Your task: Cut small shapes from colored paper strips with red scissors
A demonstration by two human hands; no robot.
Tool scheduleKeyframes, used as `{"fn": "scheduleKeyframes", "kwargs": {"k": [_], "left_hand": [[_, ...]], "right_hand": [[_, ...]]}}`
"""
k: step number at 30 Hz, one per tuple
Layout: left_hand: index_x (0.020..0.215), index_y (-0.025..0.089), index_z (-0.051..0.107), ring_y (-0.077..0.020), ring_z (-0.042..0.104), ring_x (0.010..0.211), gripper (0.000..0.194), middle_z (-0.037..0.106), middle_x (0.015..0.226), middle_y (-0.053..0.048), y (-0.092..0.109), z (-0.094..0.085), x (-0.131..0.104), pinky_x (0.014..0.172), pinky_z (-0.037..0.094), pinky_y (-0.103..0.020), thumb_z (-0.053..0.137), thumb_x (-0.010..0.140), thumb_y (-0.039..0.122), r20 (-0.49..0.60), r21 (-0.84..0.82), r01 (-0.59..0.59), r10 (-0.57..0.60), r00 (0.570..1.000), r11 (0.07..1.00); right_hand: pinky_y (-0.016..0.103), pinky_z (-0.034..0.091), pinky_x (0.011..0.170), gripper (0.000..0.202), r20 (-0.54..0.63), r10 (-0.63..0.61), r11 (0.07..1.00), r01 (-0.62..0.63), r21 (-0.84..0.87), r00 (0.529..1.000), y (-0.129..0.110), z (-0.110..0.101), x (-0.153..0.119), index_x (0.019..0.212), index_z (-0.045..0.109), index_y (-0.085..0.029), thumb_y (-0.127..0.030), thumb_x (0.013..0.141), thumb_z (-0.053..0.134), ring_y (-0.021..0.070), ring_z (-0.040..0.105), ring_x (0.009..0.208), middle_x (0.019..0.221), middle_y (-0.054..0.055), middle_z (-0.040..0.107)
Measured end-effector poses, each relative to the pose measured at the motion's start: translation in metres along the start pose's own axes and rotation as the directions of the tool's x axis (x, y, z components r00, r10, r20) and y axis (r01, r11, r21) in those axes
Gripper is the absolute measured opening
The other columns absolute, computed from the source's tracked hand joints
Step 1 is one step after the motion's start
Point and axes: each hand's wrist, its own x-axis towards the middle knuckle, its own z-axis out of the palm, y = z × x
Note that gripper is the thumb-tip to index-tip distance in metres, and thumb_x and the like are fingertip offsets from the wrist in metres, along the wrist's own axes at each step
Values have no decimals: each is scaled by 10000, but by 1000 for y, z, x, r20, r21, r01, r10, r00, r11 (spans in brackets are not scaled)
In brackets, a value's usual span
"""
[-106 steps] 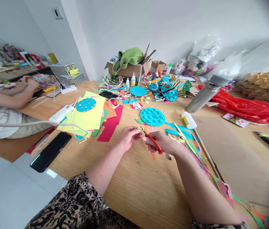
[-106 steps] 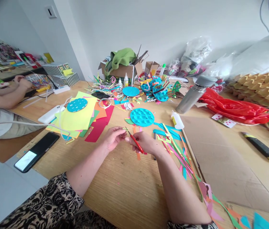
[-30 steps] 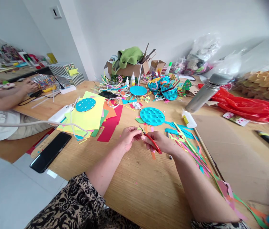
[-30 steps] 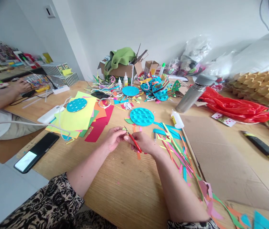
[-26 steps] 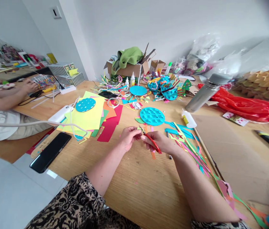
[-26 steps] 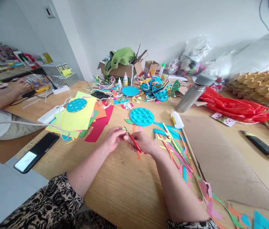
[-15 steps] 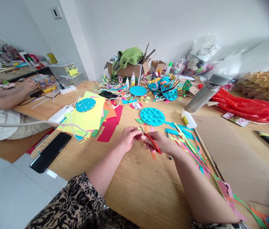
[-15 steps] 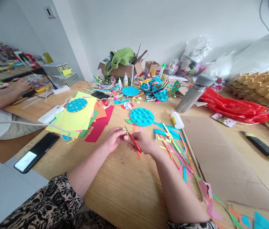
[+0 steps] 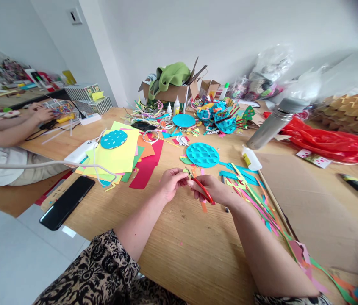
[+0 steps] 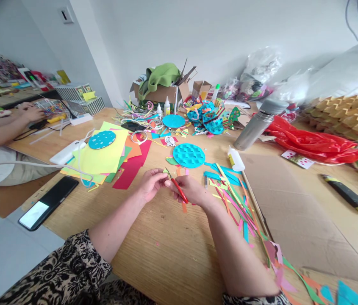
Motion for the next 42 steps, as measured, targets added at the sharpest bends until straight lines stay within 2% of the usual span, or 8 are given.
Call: {"fn": "scheduleKeyframes", "kwargs": {"k": [42], "left_hand": [[627, 127, 573, -77, 499, 522, 221, 562, 555, 15, -1, -1, 1, 547, 364, -229, 739, 576, 264, 17, 42, -1, 1, 1000, 999]], "right_hand": [[211, 401, 395, 608, 16, -44, 997, 44, -63, 999, 6, 0, 3, 651, 547, -145, -725, 789, 423, 116, 551, 451, 591, 58, 611]]}}
